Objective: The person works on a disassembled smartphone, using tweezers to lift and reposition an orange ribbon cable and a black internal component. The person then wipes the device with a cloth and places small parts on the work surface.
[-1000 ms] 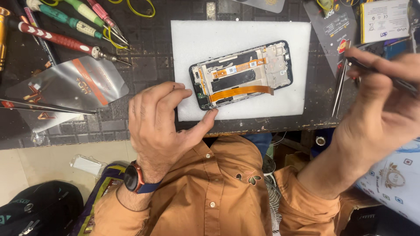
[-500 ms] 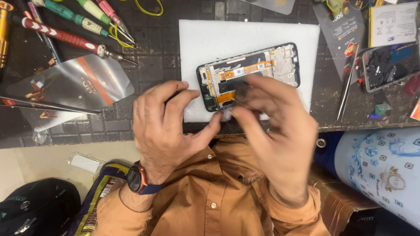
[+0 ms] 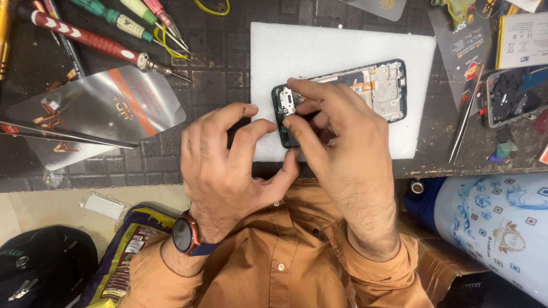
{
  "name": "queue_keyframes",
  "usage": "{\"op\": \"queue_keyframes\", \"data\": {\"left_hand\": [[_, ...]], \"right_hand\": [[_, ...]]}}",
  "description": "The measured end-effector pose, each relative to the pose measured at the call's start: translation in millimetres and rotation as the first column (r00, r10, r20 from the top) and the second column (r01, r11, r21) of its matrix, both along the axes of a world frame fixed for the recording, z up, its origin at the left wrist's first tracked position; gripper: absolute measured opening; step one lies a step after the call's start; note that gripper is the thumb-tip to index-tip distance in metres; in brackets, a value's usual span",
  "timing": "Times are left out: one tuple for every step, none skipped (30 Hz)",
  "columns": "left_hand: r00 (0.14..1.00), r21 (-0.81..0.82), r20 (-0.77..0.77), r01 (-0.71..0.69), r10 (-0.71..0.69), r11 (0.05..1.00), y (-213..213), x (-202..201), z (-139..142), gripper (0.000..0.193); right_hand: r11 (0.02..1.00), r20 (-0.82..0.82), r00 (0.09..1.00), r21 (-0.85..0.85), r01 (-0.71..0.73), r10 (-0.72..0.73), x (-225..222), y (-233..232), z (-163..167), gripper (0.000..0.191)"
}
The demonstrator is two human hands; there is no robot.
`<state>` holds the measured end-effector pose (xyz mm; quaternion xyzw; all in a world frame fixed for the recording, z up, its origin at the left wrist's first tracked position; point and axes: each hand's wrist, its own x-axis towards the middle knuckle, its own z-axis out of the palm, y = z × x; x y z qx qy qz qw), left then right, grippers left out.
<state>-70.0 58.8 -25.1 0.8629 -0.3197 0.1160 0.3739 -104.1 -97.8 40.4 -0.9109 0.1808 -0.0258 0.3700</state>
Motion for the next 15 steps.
{"op": "queue_keyframes", "data": {"left_hand": [[1.000,-0.001,-0.003,-0.003,0.003,1.000,0.0,-0.1,0.4,0.039],[1.000,-0.003,-0.006,-0.007,0.006,1.000,-0.1,-0.3,1.0,0.040],[1.000,-0.006,-0.009,-0.010,0.010,1.000,-0.2,-0.5,1.4,0.040],[1.000,0.004,-0.012,-0.020,0.020,1.000,-0.9,-0.7,1.7,0.044],[0.999,0.013,-0.015,-0.030,0.030,0.999,-1.6,-0.7,1.9,0.048],[0.999,0.021,-0.017,-0.040,0.040,0.999,-2.1,-0.4,1.9,0.052],[0.999,0.028,-0.015,-0.036,0.036,0.999,-1.9,-0.2,2.1,0.053],[0.999,0.035,-0.011,-0.032,0.032,0.999,-2.2,0.2,2.0,0.055],[1.000,0.041,-0.006,-0.026,0.027,0.999,-2.2,0.8,1.8,0.056],[1.000,0.046,-0.001,-0.024,0.025,0.999,-2.1,1.1,1.8,0.055],[1.000,0.050,0.002,-0.022,0.022,0.998,-1.8,0.9,2.0,0.055],[1.000,0.055,0.006,-0.021,0.020,0.998,-1.9,0.9,1.8,0.054],[1.000,0.054,0.005,-0.020,0.020,0.998,-2.1,1.2,1.7,0.053],[1.000,0.054,0.004,-0.019,0.019,0.998,-2.0,1.1,1.7,0.052],[1.000,0.054,0.001,-0.019,0.019,0.998,-1.6,0.8,2.0,0.050]], "right_hand": [[1.000,-0.010,1.000,0.003,-0.005,0.005,-0.2,-1.0,0.1,0.037],[1.000,-0.021,1.000,0.006,-0.010,0.010,-0.6,-1.7,0.2,0.037],[1.000,-0.004,1.000,0.010,-0.016,0.016,-1.0,-1.6,0.1,0.037],[1.000,0.013,1.000,0.015,-0.023,0.022,-1.4,-1.6,0.1,0.037],[0.999,0.030,0.999,0.020,-0.029,0.028,-1.4,-1.4,-0.2,0.037],[0.999,0.030,0.999,0.016,-0.030,0.029,-1.1,-1.3,-0.7,0.037],[0.999,0.028,0.999,0.014,-0.032,0.032,-1.0,-0.8,-1.1,0.036],[0.999,0.027,0.999,0.012,-0.034,0.034,-0.7,-0.7,-1.4,0.036],[1.000,0.018,0.999,-0.002,-0.029,0.029,-0.3,-0.2,-1.9,0.036],[1.000,0.009,1.000,-0.015,-0.022,0.022,-0.1,0.7,-2.3,0.036],[0.999,-0.002,1.000,-0.029,-0.015,0.015,-0.1,1.7,-2.5,0.036],[0.999,0.001,1.000,-0.028,-0.018,0.018,0.3,1.8,-2.7,0.036],[0.999,0.006,1.000,-0.028,-0.020,0.020,1.0,1.9,-2.8,0.036],[0.999,0.009,1.000,-0.028,-0.023,0.023,1.4,2.1,-2.9,0.035],[1.000,0.007,1.000,-0.016,-0.023,0.023,1.3,2.7,-2.5,0.035]]}}
